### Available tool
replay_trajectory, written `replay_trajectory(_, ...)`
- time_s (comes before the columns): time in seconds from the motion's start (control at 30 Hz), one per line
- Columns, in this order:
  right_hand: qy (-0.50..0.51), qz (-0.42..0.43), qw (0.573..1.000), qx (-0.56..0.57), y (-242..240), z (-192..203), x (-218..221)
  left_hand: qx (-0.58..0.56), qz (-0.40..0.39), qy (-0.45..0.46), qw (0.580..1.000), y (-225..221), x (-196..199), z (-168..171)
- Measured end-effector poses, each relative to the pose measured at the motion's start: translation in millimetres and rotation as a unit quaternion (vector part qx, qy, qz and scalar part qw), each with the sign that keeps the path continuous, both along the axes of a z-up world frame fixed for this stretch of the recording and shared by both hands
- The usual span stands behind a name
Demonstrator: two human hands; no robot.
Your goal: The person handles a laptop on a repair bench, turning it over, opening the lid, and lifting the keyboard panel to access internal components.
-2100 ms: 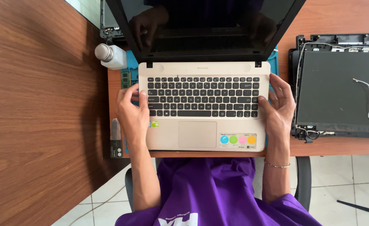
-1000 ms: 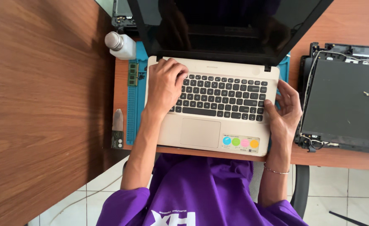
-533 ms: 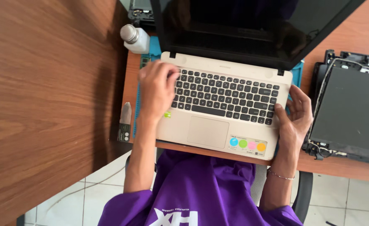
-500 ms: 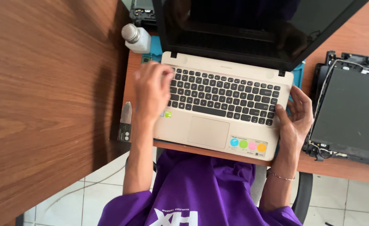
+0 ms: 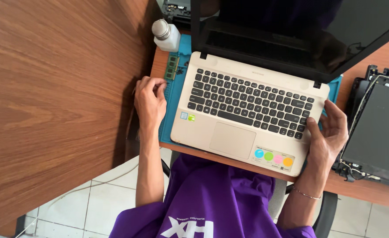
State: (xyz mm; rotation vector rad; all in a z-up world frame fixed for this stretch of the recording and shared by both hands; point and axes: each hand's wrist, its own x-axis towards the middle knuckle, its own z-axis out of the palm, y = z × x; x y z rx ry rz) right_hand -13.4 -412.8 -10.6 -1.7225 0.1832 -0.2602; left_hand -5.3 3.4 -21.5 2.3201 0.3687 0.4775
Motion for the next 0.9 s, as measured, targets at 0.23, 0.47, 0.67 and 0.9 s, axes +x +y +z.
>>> replay_trajectory(0.23,-0.008,0.003,1.000,0.008,-2.1,-1.0,1.0,-0.017,-0.014,-0.004,1.000,4.4,-2.3,6.3)
replay_trajectory(0.47,-0.004,-0.002,1.000,0.017,4.1,4.6,0.3,-0.002,-0.019,-0.001,1.000,-13.8,-17.2,26.7)
replay_trajectory(0.67,0.024,-0.010,0.999,0.028,4.2,8.3,-6.2,-0.055,-0.051,0.048,0.996,-41.4,-32.1,35.4)
replay_trajectory(0.9,0.011,-0.002,0.985,0.174,1.5,-2.8,-17.7,-0.045,-0.034,-0.001,0.998,-54.3,-44.3,26.7)
